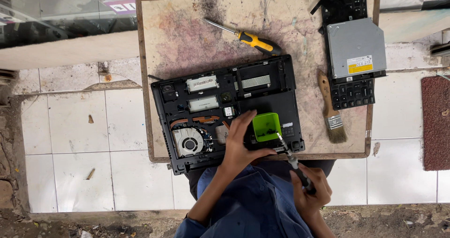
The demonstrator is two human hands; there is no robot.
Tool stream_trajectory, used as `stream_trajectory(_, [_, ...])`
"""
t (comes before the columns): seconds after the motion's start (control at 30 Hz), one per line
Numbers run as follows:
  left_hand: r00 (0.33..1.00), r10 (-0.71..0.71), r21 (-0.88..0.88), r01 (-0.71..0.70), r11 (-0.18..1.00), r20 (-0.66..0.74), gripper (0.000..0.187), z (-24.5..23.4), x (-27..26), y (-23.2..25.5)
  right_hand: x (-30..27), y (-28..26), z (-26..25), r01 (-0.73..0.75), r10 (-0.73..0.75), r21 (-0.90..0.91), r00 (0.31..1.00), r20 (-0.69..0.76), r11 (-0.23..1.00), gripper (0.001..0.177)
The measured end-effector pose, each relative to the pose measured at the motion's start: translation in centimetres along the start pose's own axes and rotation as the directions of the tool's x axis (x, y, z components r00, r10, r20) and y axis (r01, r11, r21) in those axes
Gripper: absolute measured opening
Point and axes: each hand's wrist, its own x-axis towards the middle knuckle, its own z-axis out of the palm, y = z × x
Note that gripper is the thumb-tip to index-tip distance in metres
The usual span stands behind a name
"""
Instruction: The person uses a screwdriver to remove screws from a disassembled electronic device, placing them into a green container. They then use a brush to clean the device's interior and handle a separate silver component.
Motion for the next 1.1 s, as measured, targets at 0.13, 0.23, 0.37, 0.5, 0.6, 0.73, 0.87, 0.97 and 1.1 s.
stream_trajectory(0.13, [0.985,0.085,0.312,-0.128,0.942,0.148,0.082,1.1,0.9,-2.5,0.3,0.4,-0.1,-0.042,0.042,0.004,0.997,-0.057,0.999,0.021])
stream_trajectory(0.23, [0.973,0.175,0.292,-0.212,0.932,0.148,0.064,0.5,2.7,-2.4,0.4,0.8,-0.3,-0.048,0.049,0.007,0.995,-0.085,0.999,0.022])
stream_trajectory(0.37, [0.997,0.070,0.367,-0.076,0.927,0.030,0.065,-2.2,8.3,-3.0,0.8,0.7,-0.8,-0.068,0.067,-0.004,0.991,-0.118,0.998,0.021])
stream_trajectory(0.5, [0.995,-0.049,0.460,0.085,0.884,-0.089,0.073,-4.4,15.3,-6.1,0.0,2.3,-0.9,-0.230,0.226,0.002,0.954,-0.199,0.973,0.026])
stream_trajectory(0.6, [0.997,-0.075,0.663,0.050,0.747,0.009,0.071,-5.2,18.3,-9.4,-0.4,3.8,-0.7,-0.258,0.256,0.025,0.936,-0.240,0.966,0.028])
stream_trajectory(0.73, [0.994,-0.078,0.655,0.007,0.755,0.079,0.071,-5.6,18.9,-9.8,-0.1,4.7,-0.3,-0.327,0.330,0.060,0.905,-0.267,0.943,0.029])
stream_trajectory(0.87, [0.995,-0.066,0.586,0.009,0.811,0.076,0.085,-6.6,16.2,-6.9,0.2,6.8,0.7,-0.315,0.319,0.058,0.910,-0.267,0.947,0.025])
stream_trajectory(0.97, [0.988,0.057,0.536,0.028,0.844,-0.141,0.077,-8.2,11.2,-3.3,2.0,7.3,1.8,-0.270,0.293,0.133,0.933,-0.210,0.954,0.023])
stream_trajectory(1.1, [0.840,0.004,0.542,0.346,0.766,-0.542,0.063,-9.8,2.3,-5.4,3.8,8.4,3.7,-0.202,0.240,0.258,0.963,-0.125,0.945,0.021])
